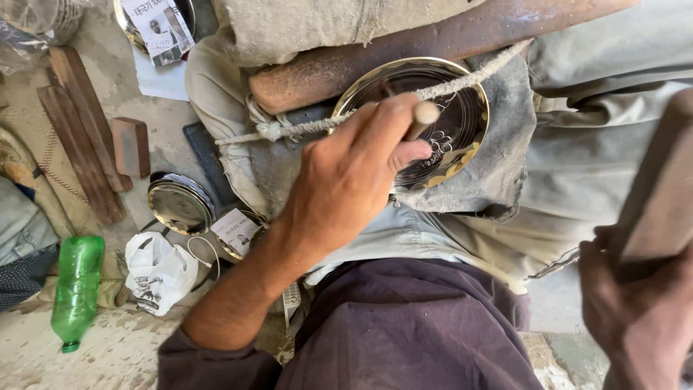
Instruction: The person sits on the floor holding a brass plate on a cloth-covered lap pad and engraves decorative patterns into it. They use a small punch held in one hand and strike it with a wooden mallet, repositioning the punch repeatedly to work pattern details across the plate surface.
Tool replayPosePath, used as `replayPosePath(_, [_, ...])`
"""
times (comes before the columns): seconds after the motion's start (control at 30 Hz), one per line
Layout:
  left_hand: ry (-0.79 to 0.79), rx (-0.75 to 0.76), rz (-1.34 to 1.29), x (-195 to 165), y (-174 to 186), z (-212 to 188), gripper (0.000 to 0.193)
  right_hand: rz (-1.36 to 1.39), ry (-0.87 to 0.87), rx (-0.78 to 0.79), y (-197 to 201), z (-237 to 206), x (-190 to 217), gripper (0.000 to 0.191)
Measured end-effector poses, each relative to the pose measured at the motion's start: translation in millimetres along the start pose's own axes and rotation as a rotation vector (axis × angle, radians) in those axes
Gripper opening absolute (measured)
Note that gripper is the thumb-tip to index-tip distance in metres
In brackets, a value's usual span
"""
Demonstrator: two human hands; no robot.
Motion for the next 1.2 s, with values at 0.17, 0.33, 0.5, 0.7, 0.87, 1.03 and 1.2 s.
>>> replayPosePath(0.17, [0.113,-0.197,-0.029,6,-6,-22,0.036,-0.308,0.487,-0.072,9,28,-16,0.007])
replayPosePath(0.33, [0.126,-0.163,0.024,9,-17,-19,0.044,0.329,0.205,-0.226,17,74,-8,0.013])
replayPosePath(0.5, [0.142,-0.121,0.063,8,-22,-15,0.034,-0.216,0.545,-0.063,47,123,52,0.032])
replayPosePath(0.7, [0.239,-0.280,-0.006,-2,-16,-25,0.038,-0.181,0.564,0.004,64,167,92,0.046])
replayPosePath(0.87, [0.286,-0.413,-0.050,-11,-15,-33,0.026,-0.226,0.572,0.016,62,173,104,0.046])
replayPosePath(1.03, [0.357,-0.487,-0.083,-14,-17,-40,0.021,-0.255,0.570,0.028,57,170,111,0.047])
replayPosePath(1.2, [0.442,-0.462,-0.115,-12,-23,-47,0.024,-0.263,0.558,0.033,55,169,117,0.047])
Point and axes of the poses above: each hand's wrist, its own z-axis towards the middle knuckle, its own y-axis out of the back of the hand, x = y × z, the point moved 3 cm from there along z, towards the middle knuckle, and after that the axes turned 11 degrees about y, right-handed, at the moved point
